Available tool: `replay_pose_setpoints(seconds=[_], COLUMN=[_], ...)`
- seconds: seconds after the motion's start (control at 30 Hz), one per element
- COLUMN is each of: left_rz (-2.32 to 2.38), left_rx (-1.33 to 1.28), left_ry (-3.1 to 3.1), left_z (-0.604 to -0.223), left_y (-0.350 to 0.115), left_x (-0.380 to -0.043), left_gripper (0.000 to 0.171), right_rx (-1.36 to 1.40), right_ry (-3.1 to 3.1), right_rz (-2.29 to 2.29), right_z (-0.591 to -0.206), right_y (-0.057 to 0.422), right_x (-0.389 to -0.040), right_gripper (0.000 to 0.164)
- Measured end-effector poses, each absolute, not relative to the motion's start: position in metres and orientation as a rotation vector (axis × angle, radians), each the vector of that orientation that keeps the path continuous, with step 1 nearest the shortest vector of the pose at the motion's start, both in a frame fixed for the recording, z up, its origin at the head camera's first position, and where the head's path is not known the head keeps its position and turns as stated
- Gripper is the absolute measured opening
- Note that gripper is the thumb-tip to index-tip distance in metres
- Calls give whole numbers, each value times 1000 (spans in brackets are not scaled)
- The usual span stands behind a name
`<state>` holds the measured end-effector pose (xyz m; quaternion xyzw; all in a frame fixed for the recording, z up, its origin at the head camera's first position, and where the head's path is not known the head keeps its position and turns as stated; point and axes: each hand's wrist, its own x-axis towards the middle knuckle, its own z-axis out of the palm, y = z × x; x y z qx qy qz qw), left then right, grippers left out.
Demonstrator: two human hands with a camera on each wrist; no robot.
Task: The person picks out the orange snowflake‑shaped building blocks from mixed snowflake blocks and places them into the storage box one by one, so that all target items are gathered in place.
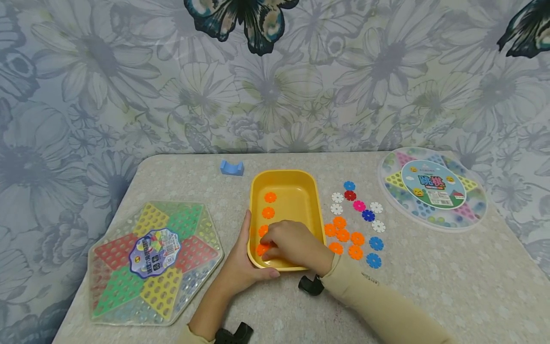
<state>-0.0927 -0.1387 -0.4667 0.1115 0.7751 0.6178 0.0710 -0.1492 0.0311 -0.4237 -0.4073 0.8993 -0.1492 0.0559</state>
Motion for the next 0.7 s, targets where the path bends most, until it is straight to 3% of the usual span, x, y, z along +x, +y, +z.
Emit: replay_pose_setpoints(seconds=[0.7], left_rz=[1843], left_rx=[337], left_ry=[2376], left_z=[-468], left_y=[-139], left_x=[-93], left_gripper=[136], right_rx=[-1246], right_ry=[2793], right_rz=[-364], right_z=[-425], right_y=[31], right_x=[-149], right_gripper=[15])
